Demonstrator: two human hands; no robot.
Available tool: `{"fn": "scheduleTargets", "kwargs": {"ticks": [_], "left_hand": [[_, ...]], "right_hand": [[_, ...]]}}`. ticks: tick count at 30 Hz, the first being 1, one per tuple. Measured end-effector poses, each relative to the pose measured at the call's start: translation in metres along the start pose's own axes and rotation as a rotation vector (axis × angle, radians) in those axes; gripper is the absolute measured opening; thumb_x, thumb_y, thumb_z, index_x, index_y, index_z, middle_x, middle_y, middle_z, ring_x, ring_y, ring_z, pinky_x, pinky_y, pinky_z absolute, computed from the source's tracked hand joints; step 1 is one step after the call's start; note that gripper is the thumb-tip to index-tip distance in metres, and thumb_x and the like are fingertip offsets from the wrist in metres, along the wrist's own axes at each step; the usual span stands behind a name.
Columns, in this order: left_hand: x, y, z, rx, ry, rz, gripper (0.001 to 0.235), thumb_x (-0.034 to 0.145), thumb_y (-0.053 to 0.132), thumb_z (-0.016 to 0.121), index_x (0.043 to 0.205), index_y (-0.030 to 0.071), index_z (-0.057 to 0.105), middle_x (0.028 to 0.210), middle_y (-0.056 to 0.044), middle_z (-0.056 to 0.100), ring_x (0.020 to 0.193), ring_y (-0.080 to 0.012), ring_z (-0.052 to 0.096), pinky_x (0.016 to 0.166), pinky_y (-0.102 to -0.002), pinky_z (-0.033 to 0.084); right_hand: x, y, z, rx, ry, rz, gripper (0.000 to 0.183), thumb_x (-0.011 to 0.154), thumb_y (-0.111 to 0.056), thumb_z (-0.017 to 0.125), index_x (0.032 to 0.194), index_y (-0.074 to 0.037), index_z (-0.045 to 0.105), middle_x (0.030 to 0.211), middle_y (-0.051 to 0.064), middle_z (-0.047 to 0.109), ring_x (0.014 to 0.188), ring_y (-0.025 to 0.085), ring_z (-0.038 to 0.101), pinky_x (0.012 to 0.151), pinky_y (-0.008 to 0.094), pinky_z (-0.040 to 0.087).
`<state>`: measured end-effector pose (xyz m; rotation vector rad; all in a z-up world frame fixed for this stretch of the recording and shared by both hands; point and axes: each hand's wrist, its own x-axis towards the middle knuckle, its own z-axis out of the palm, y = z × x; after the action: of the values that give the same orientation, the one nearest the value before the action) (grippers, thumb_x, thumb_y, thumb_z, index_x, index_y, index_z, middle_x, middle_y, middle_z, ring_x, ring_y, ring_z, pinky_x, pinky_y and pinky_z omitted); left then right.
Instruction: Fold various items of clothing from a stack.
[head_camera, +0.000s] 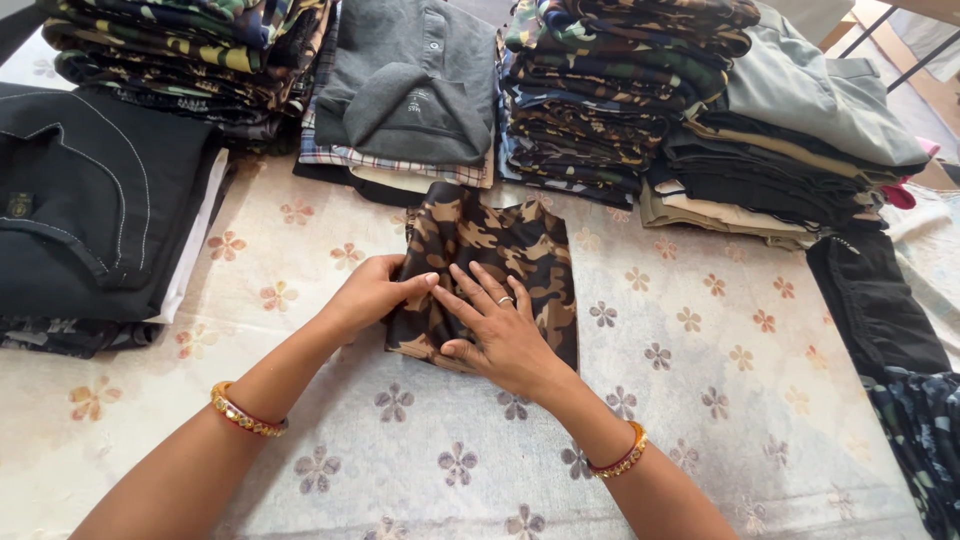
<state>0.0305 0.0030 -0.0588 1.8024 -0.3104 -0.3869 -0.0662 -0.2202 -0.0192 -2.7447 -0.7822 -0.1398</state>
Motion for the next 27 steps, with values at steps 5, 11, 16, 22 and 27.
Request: {"fn": "scheduleTargets", "kwargs": {"ticks": [5,11,16,22,27], "left_hand": [[-0.002,0.003,0.009,-0.432,-0.071,-0.049,0.032,0.094,0.021,0.069,0.119,0.001,0.067,0.1,-0.002,0.076,0.081,-0.0057,0.07,0.073,-0.024,0.058],[-0.01,0.033,0.007,-0.599,-0.06,-0.264,0.022,0.099,0.017,0.063,0.112,-0.001,0.063,0.093,-0.012,0.074,0.073,-0.0174,0.072,0.068,-0.032,0.063],[0.032,0.064,-0.016,-0.455,-0.129,-0.174,0.023,0.097,0.018,0.065,0.11,-0.001,0.069,0.093,-0.009,0.075,0.074,-0.0157,0.07,0.071,-0.031,0.059],[0.095,0.181,-0.032,0.126,-0.236,0.291,0.02,0.093,0.019,0.072,0.105,0.004,0.077,0.082,0.001,0.071,0.071,-0.0085,0.059,0.068,-0.028,0.051],[0.022,0.252,0.044,0.778,-0.032,0.83,0.029,0.081,0.02,0.078,0.108,0.011,0.078,0.092,-0.014,0.075,0.079,-0.0295,0.067,0.071,-0.041,0.053]], "right_hand": [[0.001,0.005,-0.015,0.12,-0.002,-0.044,0.069,0.095,-0.055,0.059,0.155,-0.023,0.047,0.166,0.012,0.033,0.155,0.032,0.022,0.119,0.059,0.011],[-0.003,0.049,-0.049,0.561,0.352,0.16,0.042,0.093,-0.032,0.072,0.13,-0.012,0.069,0.136,0.008,0.069,0.126,0.022,0.064,0.107,0.039,0.053],[-0.023,0.102,-0.068,0.649,0.608,0.33,0.028,0.095,-0.017,0.072,0.122,-0.01,0.073,0.126,0.004,0.076,0.104,0.015,0.072,0.095,0.03,0.06],[-0.064,0.119,-0.095,0.617,0.844,0.281,0.026,0.097,-0.004,0.071,0.122,-0.006,0.071,0.115,0.006,0.075,0.107,0.011,0.069,0.087,0.025,0.054],[-0.11,0.129,-0.101,0.483,0.879,0.371,0.023,0.097,-0.003,0.071,0.12,-0.004,0.071,0.114,0.008,0.076,0.107,0.011,0.069,0.088,0.025,0.053]]}}
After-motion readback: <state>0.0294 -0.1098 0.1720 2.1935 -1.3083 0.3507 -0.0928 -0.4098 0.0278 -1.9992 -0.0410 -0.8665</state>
